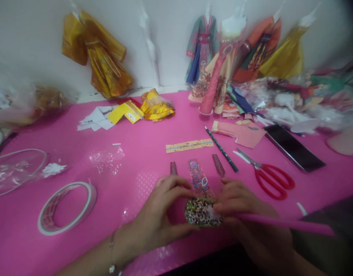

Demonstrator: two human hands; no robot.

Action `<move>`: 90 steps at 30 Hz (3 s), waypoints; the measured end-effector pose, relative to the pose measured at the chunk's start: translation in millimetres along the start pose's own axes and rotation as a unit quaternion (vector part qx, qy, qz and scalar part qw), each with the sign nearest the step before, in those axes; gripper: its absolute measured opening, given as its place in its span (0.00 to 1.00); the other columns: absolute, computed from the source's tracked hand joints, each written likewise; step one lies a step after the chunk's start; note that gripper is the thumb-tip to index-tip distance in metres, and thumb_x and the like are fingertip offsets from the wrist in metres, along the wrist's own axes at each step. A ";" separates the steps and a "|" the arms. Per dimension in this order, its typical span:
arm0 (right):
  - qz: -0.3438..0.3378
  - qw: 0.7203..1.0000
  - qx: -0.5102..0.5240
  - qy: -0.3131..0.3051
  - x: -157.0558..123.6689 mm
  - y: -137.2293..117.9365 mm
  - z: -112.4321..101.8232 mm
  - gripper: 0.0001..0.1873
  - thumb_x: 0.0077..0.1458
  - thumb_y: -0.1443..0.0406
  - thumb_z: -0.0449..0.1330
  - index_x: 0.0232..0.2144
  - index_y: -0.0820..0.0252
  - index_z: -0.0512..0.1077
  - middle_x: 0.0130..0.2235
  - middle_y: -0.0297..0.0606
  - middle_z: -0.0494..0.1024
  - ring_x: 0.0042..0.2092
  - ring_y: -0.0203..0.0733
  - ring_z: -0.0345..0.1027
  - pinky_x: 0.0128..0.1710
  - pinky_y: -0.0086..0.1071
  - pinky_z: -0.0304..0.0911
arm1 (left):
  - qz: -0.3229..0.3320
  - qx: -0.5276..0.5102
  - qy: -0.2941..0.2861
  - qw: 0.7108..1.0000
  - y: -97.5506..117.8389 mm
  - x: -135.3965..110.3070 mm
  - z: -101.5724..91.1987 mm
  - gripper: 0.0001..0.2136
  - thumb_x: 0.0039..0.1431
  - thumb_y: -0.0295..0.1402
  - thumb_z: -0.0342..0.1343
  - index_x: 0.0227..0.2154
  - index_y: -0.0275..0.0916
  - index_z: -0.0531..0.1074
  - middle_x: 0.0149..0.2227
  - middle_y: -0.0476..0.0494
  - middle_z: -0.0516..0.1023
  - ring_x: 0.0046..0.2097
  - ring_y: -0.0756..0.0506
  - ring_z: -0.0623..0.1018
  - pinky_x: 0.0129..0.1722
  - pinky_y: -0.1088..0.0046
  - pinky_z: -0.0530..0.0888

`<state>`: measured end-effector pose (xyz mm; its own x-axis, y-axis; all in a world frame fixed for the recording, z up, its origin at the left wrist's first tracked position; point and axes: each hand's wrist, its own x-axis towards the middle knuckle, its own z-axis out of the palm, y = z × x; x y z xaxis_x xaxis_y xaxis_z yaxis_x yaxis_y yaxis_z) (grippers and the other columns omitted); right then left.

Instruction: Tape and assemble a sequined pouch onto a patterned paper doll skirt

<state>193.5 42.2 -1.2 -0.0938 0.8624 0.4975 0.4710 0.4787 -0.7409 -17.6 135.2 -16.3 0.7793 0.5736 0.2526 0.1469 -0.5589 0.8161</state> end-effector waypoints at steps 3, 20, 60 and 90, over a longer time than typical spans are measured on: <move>0.030 0.999 0.021 0.030 -3.7 2.9 -2.9 0.16 0.59 0.74 0.55 0.45 0.50 0.72 0.36 0.34 0.78 0.41 0.45 0.73 0.54 0.48 0.62 | -0.008 0.007 0.018 1.000 -2.5 -1.0 -0.2 0.20 0.53 0.32 0.67 0.48 0.47 0.68 0.49 0.43 0.69 0.51 0.39 0.72 0.50 0.56 0.71; 0.158 0.976 0.100 0.114 2.3 27.0 -0.7 0.06 0.64 0.65 0.57 0.40 0.53 0.75 0.35 0.33 0.78 0.39 0.38 0.74 0.41 0.31 0.72 | -0.071 0.069 0.193 0.976 -18.5 4.8 -14.7 0.13 0.57 0.34 0.63 0.44 0.46 0.71 0.46 0.46 0.70 0.50 0.41 0.72 0.50 0.58 0.72; 0.195 0.979 -0.051 0.014 1.1 37.4 8.1 0.07 0.62 0.65 0.57 0.38 0.58 0.76 0.37 0.37 0.82 0.39 0.40 0.76 0.41 0.33 0.68 | -0.066 0.035 0.194 0.978 -19.3 3.7 -13.5 0.13 0.56 0.32 0.64 0.44 0.46 0.72 0.46 0.48 0.70 0.51 0.45 0.72 0.52 0.64 0.70; 0.220 0.975 -0.010 0.022 1.1 38.4 7.0 0.08 0.62 0.64 0.57 0.38 0.57 0.75 0.37 0.36 0.81 0.39 0.40 0.75 0.41 0.31 0.66 | -0.069 0.033 0.191 0.979 -20.2 4.2 -12.3 0.13 0.56 0.34 0.64 0.44 0.46 0.72 0.47 0.47 0.71 0.51 0.43 0.72 0.51 0.61 0.71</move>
<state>205.4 62.7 -32.3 0.1588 0.9753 0.1537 0.4749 0.0610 -0.8779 -24.7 156.2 -25.3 0.4665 0.8213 0.3283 0.2832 -0.4903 0.8242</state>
